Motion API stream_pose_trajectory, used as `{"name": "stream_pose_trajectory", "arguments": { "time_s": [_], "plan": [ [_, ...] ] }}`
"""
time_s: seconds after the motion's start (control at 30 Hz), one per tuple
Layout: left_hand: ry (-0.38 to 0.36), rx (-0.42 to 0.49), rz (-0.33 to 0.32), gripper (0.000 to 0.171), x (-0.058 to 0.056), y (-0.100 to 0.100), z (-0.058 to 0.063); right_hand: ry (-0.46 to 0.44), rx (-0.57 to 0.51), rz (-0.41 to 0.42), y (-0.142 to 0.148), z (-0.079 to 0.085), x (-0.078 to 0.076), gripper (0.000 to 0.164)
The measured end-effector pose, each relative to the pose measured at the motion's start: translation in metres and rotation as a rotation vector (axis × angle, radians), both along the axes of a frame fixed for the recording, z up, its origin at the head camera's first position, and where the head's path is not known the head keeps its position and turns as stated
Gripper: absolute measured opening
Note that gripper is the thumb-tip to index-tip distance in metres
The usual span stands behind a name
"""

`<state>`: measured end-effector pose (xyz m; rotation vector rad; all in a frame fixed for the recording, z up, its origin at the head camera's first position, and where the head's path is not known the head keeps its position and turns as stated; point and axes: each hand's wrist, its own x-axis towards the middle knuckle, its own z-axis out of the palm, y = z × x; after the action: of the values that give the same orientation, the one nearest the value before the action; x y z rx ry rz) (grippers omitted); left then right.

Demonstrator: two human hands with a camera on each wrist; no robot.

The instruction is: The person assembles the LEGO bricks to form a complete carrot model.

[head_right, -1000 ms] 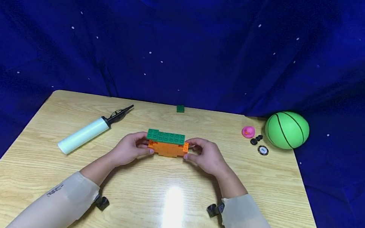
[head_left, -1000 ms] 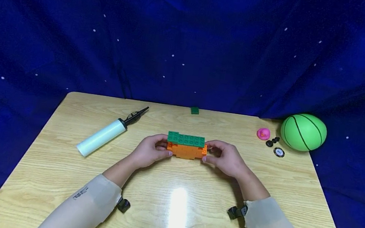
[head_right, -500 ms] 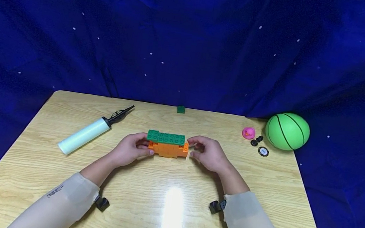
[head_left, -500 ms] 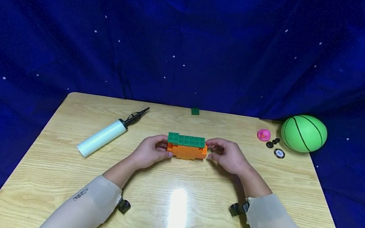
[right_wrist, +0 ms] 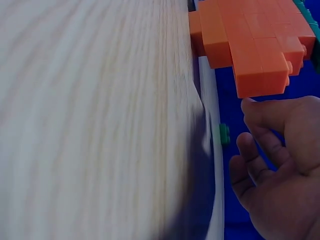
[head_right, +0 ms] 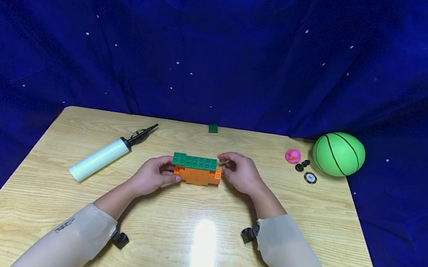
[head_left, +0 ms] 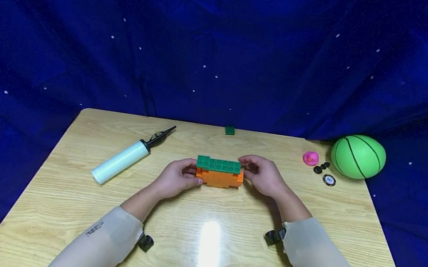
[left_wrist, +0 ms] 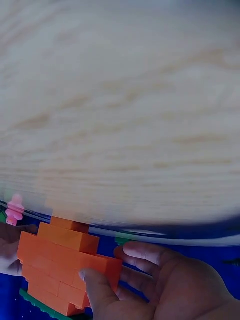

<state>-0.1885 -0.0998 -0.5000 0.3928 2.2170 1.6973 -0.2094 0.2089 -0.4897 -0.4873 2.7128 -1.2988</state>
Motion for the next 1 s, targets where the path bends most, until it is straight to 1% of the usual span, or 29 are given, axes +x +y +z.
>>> {"name": "stream_pose_trajectory", "arguments": {
  "time_s": [0.1,0.27,0.47,0.7,0.83,1.0],
  "plan": [
    [-0.002,0.005,0.001,0.046,0.0,0.001,0.0,0.013,0.013,-0.008,-0.003,-0.001,-0.006,0.033],
    [-0.001,0.011,0.004,0.046,0.0,0.002,-0.001,-0.004,0.03,-0.018,-0.007,0.0,-0.014,0.036],
    [0.002,0.017,0.007,0.046,0.001,0.001,0.0,0.013,0.015,-0.033,-0.013,-0.004,-0.024,0.036],
    [0.002,0.005,0.021,0.046,0.002,-0.001,0.001,0.0,0.002,-0.078,-0.018,-0.009,-0.038,0.034],
    [-0.007,0.004,0.02,0.047,0.002,-0.001,0.0,0.018,0.002,-0.095,-0.019,-0.012,-0.046,0.034],
    [-0.012,0.009,0.019,0.047,0.001,0.0,-0.001,0.009,-0.013,-0.097,-0.02,-0.014,-0.053,0.034]
  ]
}}
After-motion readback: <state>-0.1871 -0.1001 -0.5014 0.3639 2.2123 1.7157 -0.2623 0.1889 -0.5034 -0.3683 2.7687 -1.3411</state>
